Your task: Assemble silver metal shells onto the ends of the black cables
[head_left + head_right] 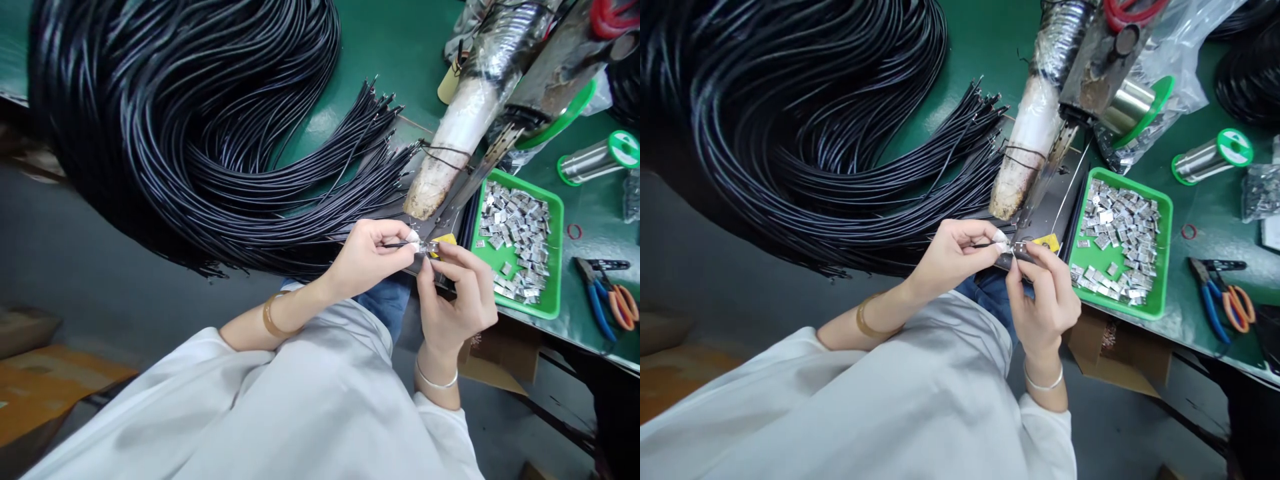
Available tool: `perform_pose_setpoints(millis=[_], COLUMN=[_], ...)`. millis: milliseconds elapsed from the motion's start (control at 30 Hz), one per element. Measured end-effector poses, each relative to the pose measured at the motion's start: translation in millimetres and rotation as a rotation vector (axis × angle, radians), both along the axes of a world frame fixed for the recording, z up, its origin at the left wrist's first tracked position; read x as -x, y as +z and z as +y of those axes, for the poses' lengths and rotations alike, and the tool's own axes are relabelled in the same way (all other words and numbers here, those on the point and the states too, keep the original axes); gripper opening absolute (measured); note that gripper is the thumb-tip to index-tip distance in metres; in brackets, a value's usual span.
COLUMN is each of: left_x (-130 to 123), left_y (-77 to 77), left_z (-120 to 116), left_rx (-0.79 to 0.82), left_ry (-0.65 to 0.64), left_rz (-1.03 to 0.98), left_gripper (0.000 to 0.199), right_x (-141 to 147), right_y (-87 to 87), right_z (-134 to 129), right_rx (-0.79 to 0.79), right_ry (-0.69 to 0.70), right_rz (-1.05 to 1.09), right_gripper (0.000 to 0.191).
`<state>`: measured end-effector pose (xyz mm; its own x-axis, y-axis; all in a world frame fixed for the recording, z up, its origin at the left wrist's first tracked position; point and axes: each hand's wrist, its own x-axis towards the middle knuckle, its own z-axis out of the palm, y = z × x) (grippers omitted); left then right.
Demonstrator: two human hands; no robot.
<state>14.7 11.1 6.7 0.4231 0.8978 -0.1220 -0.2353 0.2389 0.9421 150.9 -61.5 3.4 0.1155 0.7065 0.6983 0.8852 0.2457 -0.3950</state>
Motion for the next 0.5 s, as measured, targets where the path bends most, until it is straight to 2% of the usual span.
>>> perform_pose_setpoints(millis=[200, 500], left_x=[0.3, 1.9], left_y=[1.2, -0.7], left_z=[1.0, -1.6], left_rx=[0.005, -0.084], left_ry=[-0.029, -0.045], left_rz=[-0.031, 0.101], left_gripper=[0.005, 0.009], right_x=[1.6, 0.6], right_y=[1.2, 0.9], right_z=[1.2, 4.9], right_rx=[0.001, 0.009], right_ry=[-0.008, -0.033], right_rz=[0.062, 0.053], right_gripper=[0.016, 0.013])
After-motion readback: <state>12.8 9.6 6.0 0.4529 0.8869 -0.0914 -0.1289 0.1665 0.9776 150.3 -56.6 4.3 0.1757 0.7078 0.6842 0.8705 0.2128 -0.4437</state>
